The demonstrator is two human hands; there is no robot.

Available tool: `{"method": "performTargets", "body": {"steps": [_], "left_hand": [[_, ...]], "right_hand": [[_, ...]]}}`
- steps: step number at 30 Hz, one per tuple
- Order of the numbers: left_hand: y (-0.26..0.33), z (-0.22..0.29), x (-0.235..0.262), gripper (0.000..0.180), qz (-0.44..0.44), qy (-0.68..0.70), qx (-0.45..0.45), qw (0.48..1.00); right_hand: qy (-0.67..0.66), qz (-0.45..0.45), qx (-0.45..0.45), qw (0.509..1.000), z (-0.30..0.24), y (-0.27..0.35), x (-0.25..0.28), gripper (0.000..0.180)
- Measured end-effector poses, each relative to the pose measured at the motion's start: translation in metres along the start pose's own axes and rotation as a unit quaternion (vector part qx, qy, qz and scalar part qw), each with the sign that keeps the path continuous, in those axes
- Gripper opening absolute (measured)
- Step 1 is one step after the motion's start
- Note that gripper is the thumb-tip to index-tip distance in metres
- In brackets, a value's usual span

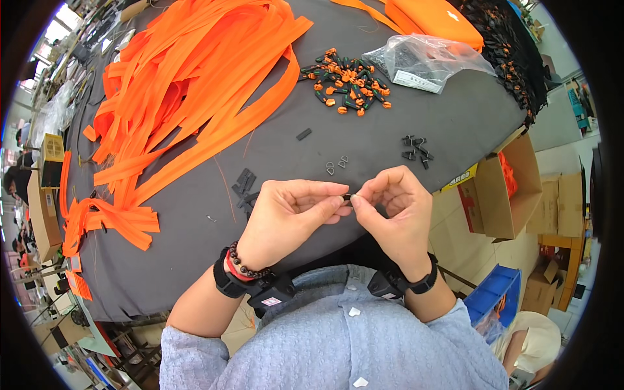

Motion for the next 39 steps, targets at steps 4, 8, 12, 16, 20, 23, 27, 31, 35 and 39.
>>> {"method": "performTargets", "body": {"steps": [4, 8, 12, 16, 20, 23, 27, 31, 35, 39], "left_hand": [[0.000, 0.002, 0.002, 0.024, -0.008, -0.034, -0.004, 0.999], [0.001, 0.005, -0.003, 0.024, -0.007, -0.031, -0.016, 0.999], [0.000, 0.000, -0.001, 0.021, 0.007, -0.109, -0.079, 0.991], [-0.001, -0.003, 0.002, 0.021, 0.023, -0.164, -0.126, 0.978], [-0.001, -0.003, 0.000, 0.022, 0.009, -0.127, -0.080, 0.989], [-0.001, -0.001, -0.001, 0.021, 0.013, -0.075, -0.050, 0.996], [0.000, 0.000, 0.000, 0.020, 0.013, -0.138, -0.107, 0.985], [0.002, 0.007, 0.000, 0.022, 0.029, -0.192, -0.117, 0.974], [0.001, 0.005, 0.004, 0.025, 0.044, -0.088, -0.088, 0.991], [0.001, 0.002, 0.007, 0.023, -0.003, -0.071, -0.024, 0.997]], "right_hand": [[-0.030, -0.007, -0.011, 0.999, 0.000, 0.001, 0.000, 0.021], [-0.088, -0.025, -0.029, 0.995, 0.003, 0.003, 0.000, 0.021], [-0.077, -0.044, -0.009, 0.996, 0.005, 0.002, -0.001, 0.021], [-0.058, -0.052, -0.004, 0.997, 0.006, 0.002, -0.004, 0.022], [-0.100, -0.039, 0.005, 0.994, 0.007, 0.002, -0.004, 0.024], [-0.115, -0.025, 0.011, 0.993, 0.006, 0.003, -0.007, 0.025], [-0.141, -0.020, 0.006, 0.990, 0.009, 0.004, -0.011, 0.025], [-0.117, -0.041, -0.041, 0.991, 0.010, 0.000, -0.007, 0.027], [-0.119, -0.062, -0.101, 0.986, 0.011, -0.002, 0.000, 0.028], [-0.130, -0.072, -0.102, 0.984, 0.010, -0.002, 0.003, 0.028]]}}
Point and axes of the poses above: each hand's wrist, its own y-axis away from the middle knuckle, its own x-axis out of the back of the hand, z = x × y, the point moved 4 cm from there along -y, towards the middle knuckle, and after that the axes turned 1 degree about x, right-handed, at the moved point
